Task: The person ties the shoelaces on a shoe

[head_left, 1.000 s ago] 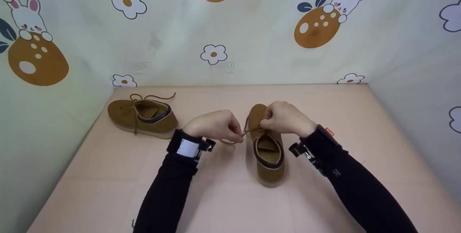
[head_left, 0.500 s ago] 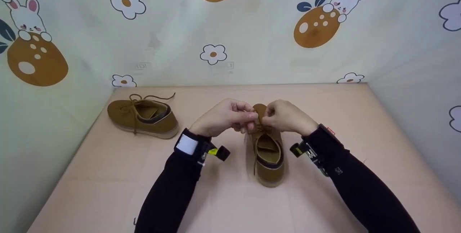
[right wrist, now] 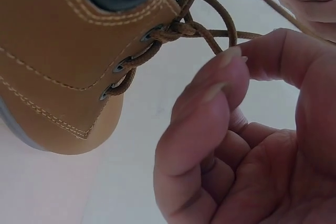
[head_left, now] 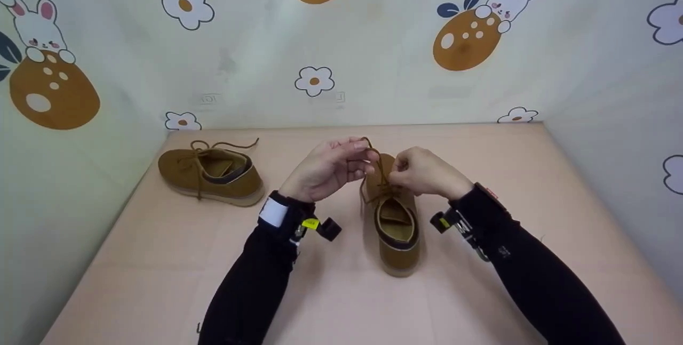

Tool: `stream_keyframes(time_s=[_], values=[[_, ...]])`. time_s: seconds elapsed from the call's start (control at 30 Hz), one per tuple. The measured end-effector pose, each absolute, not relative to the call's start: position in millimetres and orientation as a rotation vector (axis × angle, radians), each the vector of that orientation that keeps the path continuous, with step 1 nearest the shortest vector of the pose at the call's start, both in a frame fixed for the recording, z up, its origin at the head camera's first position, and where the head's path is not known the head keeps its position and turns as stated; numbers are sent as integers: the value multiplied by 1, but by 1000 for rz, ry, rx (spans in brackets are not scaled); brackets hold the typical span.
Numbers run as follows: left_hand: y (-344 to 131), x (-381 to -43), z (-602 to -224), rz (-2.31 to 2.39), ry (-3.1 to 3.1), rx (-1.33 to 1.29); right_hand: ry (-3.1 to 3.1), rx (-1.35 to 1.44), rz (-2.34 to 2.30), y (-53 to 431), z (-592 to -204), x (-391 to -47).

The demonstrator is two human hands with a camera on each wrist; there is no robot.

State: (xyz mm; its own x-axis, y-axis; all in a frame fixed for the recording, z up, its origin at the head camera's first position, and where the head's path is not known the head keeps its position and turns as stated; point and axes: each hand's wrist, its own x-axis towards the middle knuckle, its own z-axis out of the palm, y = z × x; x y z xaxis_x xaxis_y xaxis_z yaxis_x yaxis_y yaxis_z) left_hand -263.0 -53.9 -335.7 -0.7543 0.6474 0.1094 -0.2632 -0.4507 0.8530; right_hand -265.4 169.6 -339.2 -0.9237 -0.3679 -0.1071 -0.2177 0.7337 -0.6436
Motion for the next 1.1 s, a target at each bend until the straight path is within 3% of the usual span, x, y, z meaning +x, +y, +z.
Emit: stream_keyframes(time_s=[0.23,0.5,1.1], values=[[-54,-260,-336,2225,1150,660,2714,-486,-960,170,-338,-264],[-52,-265,-346,1891,1595,758,2709,-488,-963,171,-337,-264],[-40,-265,-360,1321,2305,696,2713,-536,-996,173,-338,-263]])
